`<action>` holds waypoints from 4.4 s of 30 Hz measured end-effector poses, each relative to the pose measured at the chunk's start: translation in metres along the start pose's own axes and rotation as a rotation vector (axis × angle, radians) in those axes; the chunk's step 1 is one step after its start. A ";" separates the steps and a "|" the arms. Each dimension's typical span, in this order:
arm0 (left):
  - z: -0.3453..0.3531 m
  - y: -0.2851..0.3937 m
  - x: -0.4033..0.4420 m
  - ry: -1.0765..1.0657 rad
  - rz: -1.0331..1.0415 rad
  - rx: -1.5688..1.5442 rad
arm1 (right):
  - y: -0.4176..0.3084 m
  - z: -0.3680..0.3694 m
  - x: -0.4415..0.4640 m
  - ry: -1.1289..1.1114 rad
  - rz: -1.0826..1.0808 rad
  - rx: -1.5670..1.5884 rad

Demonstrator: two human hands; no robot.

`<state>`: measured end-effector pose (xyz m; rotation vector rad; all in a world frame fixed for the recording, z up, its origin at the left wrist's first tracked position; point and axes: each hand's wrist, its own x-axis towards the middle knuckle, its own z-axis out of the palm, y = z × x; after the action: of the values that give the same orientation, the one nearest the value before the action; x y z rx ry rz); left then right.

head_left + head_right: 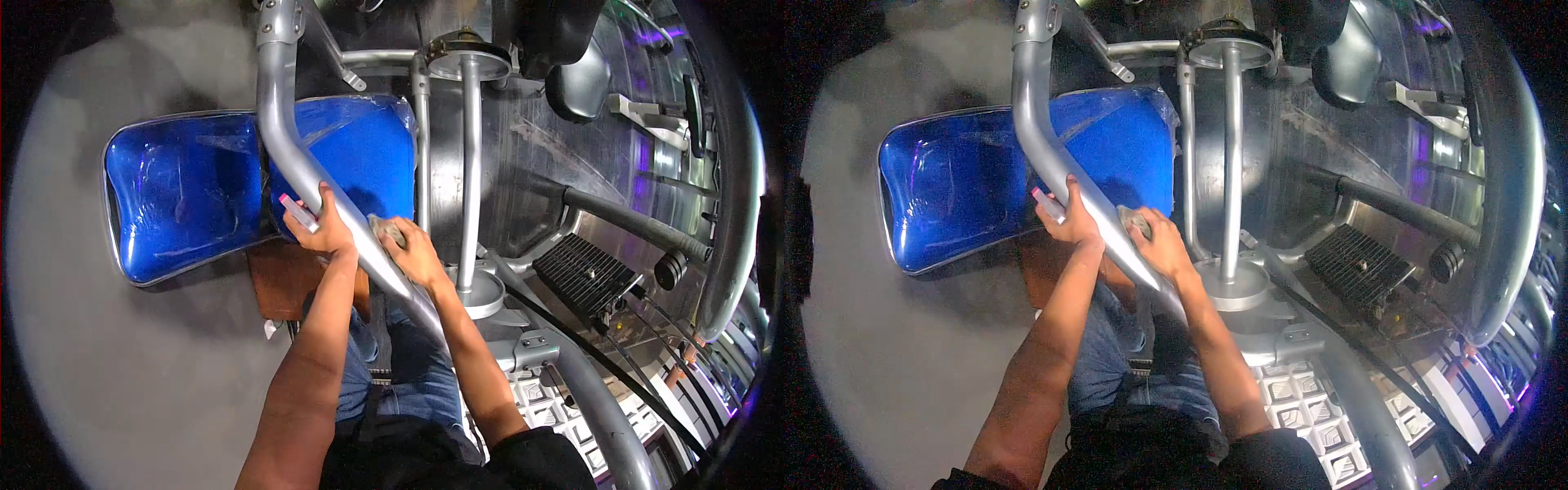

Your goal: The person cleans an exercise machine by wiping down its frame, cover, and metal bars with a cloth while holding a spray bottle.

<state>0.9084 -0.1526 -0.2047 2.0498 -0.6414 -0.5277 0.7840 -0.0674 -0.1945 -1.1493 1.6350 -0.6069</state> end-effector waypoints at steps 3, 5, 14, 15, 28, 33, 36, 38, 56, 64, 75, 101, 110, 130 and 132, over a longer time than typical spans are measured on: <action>0.001 0.000 -0.001 -0.014 -0.004 -0.066 | 0.005 -0.014 -0.041 -0.018 0.090 0.072; 0.003 -0.006 0.000 -0.016 -0.003 -0.170 | 0.017 -0.020 -0.068 0.003 0.127 0.046; 0.005 -0.013 0.002 -0.002 0.057 -0.129 | 0.031 -0.007 -0.032 -0.101 0.175 -0.113; 0.004 -0.010 0.001 0.000 0.056 -0.126 | 0.017 -0.004 -0.018 -0.078 0.179 -0.074; 0.006 -0.013 0.000 -0.019 0.037 -0.244 | -0.024 -0.014 -0.091 0.052 0.015 -0.168; 0.004 -0.017 0.001 -0.061 0.017 -0.218 | -0.022 -0.005 -0.095 0.094 0.011 -0.324; 0.006 -0.018 0.001 -0.061 0.046 -0.288 | -0.037 0.006 -0.060 0.192 -0.158 -0.283; 0.006 -0.013 0.000 -0.031 0.014 -0.313 | -0.049 0.011 -0.039 0.206 -0.210 -0.345; -0.019 -0.036 0.011 -0.315 -0.059 -0.321 | -0.049 -0.023 -0.067 -0.067 -0.420 -0.695; -0.114 -0.055 0.024 -0.595 -0.204 -0.305 | -0.076 0.017 -0.022 -0.227 -0.725 -0.998; -0.199 -0.060 0.017 -0.452 -0.559 -0.307 | -0.113 0.082 0.022 -0.800 -0.809 -1.531; -0.238 0.014 0.008 -0.603 -0.323 -0.413 | -0.105 0.049 0.014 -0.312 -0.771 -1.419; -0.252 0.012 0.002 -0.727 -0.269 -0.333 | -0.035 -0.004 -0.043 -0.303 -0.985 -1.112; -0.255 0.138 0.020 -0.887 0.349 -0.096 | -0.003 -0.021 -0.060 0.000 -0.135 -0.125; -0.241 0.149 0.026 -0.985 0.413 -0.036 | -0.002 -0.019 -0.065 0.033 -0.067 -0.120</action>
<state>1.0344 -0.0853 0.0418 1.4559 -1.5587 -1.2841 0.7697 -0.0130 -0.1570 -1.2923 1.6847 -0.5794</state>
